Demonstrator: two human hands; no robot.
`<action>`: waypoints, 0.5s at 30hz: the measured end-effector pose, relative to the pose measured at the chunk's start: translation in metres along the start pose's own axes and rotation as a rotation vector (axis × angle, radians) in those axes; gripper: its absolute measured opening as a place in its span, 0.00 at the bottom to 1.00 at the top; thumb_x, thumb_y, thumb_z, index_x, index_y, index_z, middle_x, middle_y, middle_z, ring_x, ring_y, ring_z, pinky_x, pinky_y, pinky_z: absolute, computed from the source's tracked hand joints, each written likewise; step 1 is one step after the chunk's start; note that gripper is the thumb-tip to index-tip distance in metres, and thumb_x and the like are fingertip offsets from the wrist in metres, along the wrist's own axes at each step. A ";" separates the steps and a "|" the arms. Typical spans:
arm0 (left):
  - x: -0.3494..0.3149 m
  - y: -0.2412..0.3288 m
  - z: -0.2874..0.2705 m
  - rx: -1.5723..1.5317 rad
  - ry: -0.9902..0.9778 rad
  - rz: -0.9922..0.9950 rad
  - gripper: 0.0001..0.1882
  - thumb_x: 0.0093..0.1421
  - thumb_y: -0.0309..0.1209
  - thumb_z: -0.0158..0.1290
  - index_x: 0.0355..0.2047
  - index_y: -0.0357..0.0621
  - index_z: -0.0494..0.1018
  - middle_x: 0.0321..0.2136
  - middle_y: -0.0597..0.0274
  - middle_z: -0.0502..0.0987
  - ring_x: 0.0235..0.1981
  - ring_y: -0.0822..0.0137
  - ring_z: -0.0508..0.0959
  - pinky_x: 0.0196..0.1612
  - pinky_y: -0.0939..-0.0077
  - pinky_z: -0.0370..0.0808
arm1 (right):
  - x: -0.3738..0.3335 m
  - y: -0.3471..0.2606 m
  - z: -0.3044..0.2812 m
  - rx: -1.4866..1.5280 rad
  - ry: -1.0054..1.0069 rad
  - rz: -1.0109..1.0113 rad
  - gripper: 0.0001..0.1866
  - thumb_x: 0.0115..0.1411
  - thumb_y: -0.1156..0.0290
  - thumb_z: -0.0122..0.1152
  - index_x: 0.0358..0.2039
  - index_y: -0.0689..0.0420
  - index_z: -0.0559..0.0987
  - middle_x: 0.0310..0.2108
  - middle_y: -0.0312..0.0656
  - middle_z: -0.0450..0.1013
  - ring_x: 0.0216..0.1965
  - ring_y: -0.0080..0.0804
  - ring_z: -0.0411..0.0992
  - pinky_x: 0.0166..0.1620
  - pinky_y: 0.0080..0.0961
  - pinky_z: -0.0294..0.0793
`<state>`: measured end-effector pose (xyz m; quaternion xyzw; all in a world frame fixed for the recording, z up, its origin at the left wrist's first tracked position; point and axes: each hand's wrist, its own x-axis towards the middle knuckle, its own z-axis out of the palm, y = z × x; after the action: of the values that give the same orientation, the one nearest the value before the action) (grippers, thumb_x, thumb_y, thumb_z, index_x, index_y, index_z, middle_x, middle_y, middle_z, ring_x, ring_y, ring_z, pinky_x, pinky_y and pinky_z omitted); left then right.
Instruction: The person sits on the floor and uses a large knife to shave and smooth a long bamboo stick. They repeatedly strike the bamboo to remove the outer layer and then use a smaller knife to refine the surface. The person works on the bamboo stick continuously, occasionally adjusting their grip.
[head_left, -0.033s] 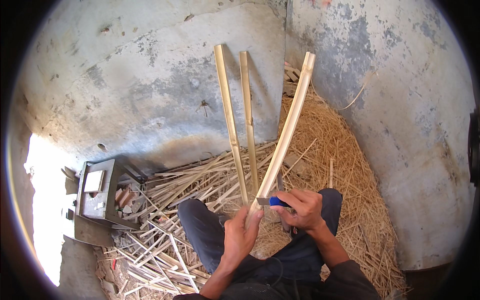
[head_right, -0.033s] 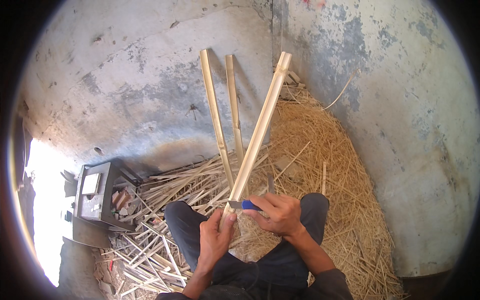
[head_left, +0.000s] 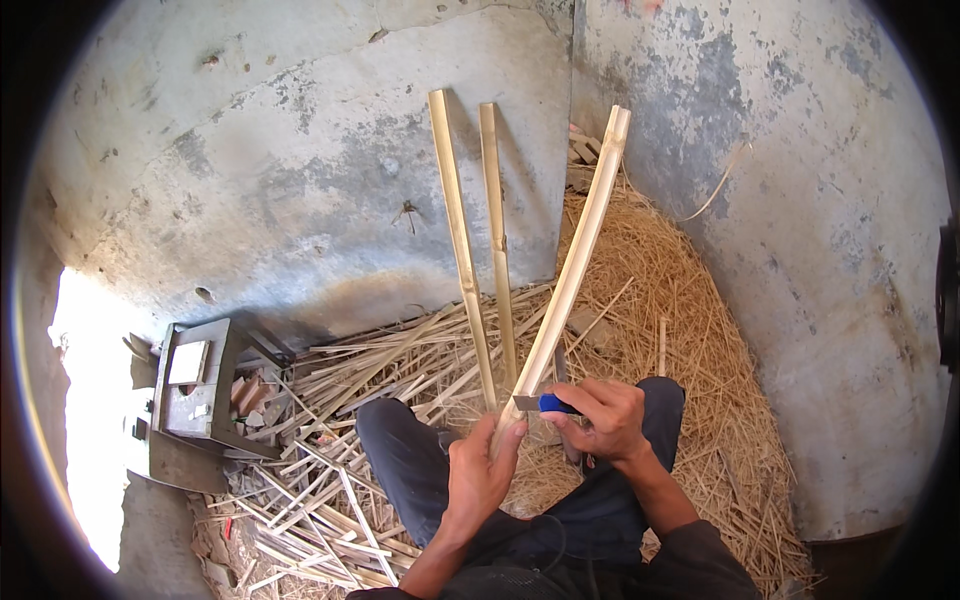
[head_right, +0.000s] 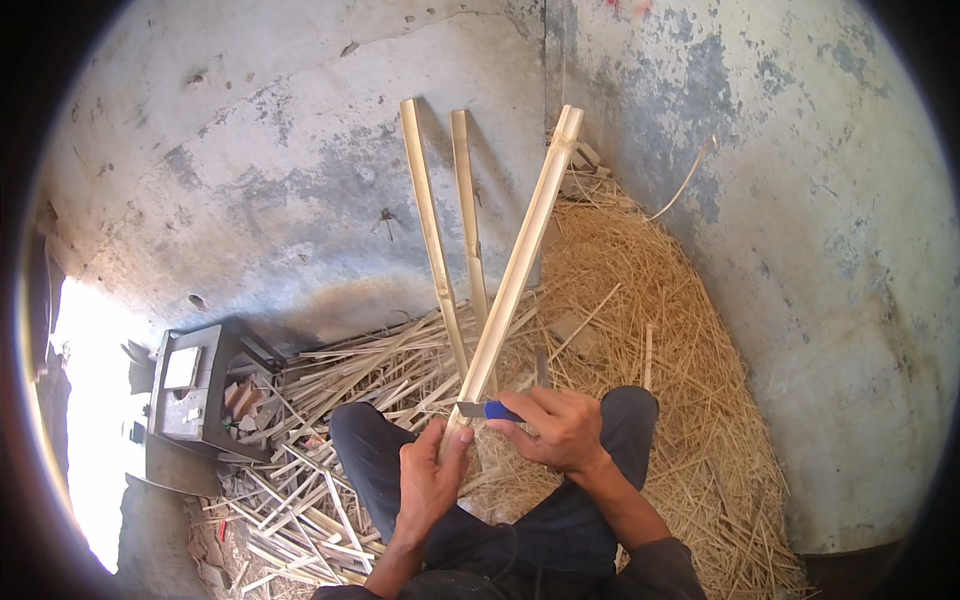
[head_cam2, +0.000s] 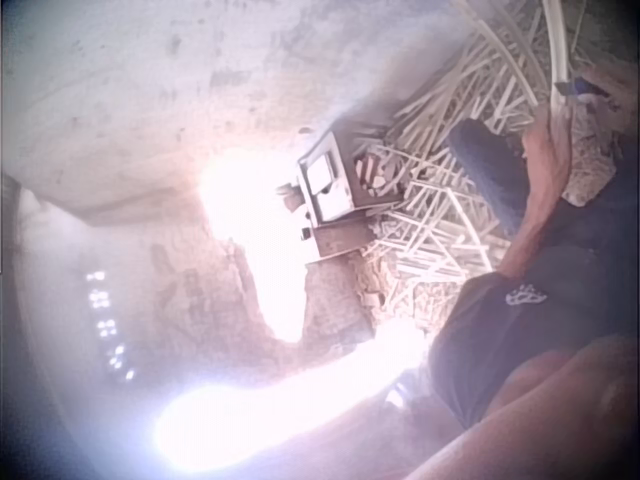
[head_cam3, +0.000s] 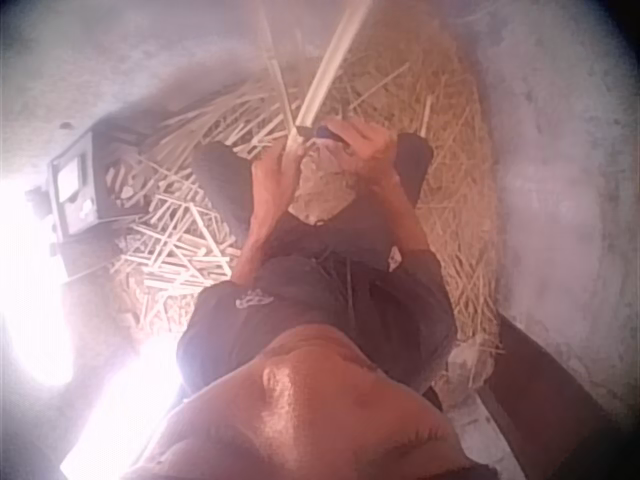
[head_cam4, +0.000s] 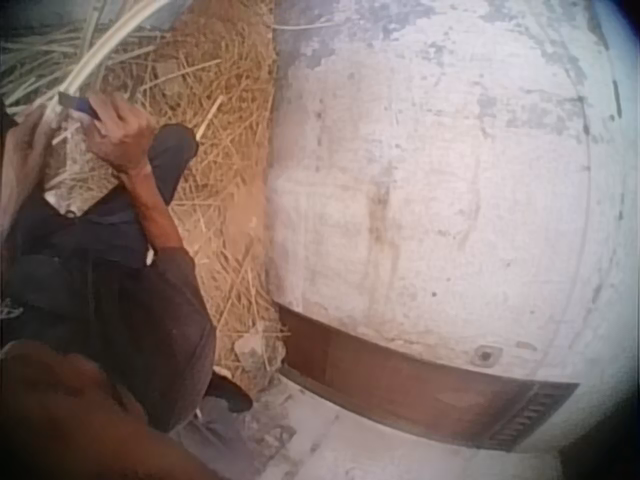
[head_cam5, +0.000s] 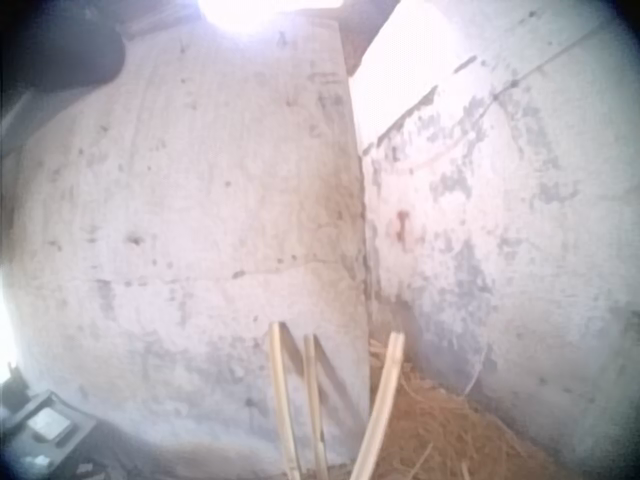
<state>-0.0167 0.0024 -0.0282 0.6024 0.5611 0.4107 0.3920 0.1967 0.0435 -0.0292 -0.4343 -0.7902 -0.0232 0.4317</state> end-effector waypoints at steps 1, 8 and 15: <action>-0.001 0.000 0.000 0.001 0.002 0.003 0.14 0.72 0.36 0.61 0.43 0.34 0.80 0.18 0.49 0.77 0.17 0.64 0.77 0.25 0.65 0.72 | -0.001 0.000 0.001 -0.004 0.002 0.004 0.16 0.57 0.54 0.78 0.41 0.48 0.89 0.24 0.32 0.78 0.20 0.31 0.75 0.25 0.29 0.72; -0.003 -0.008 -0.001 0.037 0.000 0.003 0.14 0.72 0.36 0.62 0.39 0.34 0.78 0.18 0.46 0.76 0.16 0.57 0.77 0.25 0.64 0.72 | -0.004 0.004 0.008 -0.006 0.060 0.019 0.16 0.57 0.53 0.79 0.39 0.49 0.89 0.23 0.32 0.78 0.20 0.31 0.74 0.24 0.28 0.71; -0.009 -0.011 -0.006 0.081 0.011 0.042 0.15 0.73 0.36 0.61 0.37 0.34 0.77 0.16 0.51 0.74 0.16 0.61 0.75 0.23 0.66 0.70 | -0.002 0.007 0.007 -0.050 0.056 0.039 0.15 0.57 0.53 0.78 0.38 0.48 0.89 0.22 0.32 0.78 0.19 0.32 0.74 0.24 0.29 0.71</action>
<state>-0.0263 -0.0059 -0.0368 0.6273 0.5667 0.3988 0.3554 0.1976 0.0496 -0.0371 -0.4596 -0.7684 -0.0464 0.4429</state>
